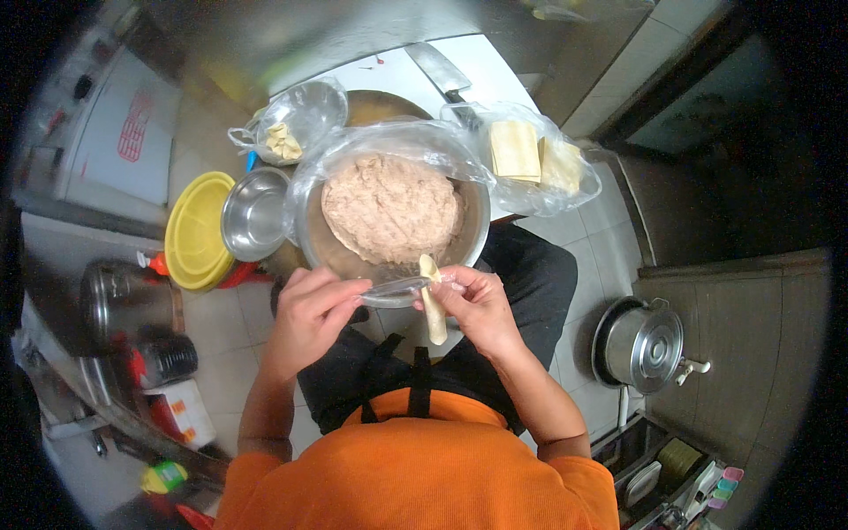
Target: The person scoops a meat mixture from a large bowl using a spoon and places it onto square dumpling wrappers. They fold each wrapper over the filling to form a dumpling and set it aside. The process repeats with multiple dumplings.
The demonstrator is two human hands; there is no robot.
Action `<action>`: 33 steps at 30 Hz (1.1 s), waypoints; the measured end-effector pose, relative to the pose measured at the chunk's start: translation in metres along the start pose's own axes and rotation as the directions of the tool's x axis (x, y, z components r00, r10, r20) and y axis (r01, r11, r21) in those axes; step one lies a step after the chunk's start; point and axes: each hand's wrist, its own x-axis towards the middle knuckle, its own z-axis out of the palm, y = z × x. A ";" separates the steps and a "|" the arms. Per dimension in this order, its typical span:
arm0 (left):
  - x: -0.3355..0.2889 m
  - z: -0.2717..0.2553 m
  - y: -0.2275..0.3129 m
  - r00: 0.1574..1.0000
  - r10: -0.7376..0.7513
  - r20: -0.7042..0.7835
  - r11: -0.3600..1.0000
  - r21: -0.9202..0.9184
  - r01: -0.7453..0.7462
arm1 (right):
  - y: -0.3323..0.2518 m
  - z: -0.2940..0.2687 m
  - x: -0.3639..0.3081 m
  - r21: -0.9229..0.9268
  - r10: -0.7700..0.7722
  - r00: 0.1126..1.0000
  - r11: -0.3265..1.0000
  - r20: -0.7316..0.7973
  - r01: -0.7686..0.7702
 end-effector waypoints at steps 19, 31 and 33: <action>-0.016 0.092 0.046 0.835 -0.520 0.180 0.162 -0.939 0.304 | -0.014 0.026 -0.001 0.530 -0.055 0.988 0.839 -0.145 0.124; 0.030 0.092 0.044 0.746 -0.663 0.054 0.006 -0.997 0.078 | -0.001 0.053 0.010 0.503 -0.191 0.914 0.785 -0.359 0.361; 0.041 0.089 0.043 0.741 -0.666 -0.086 0.136 -0.991 0.006 | -0.004 0.053 0.020 0.397 -0.279 0.883 0.813 -0.377 0.427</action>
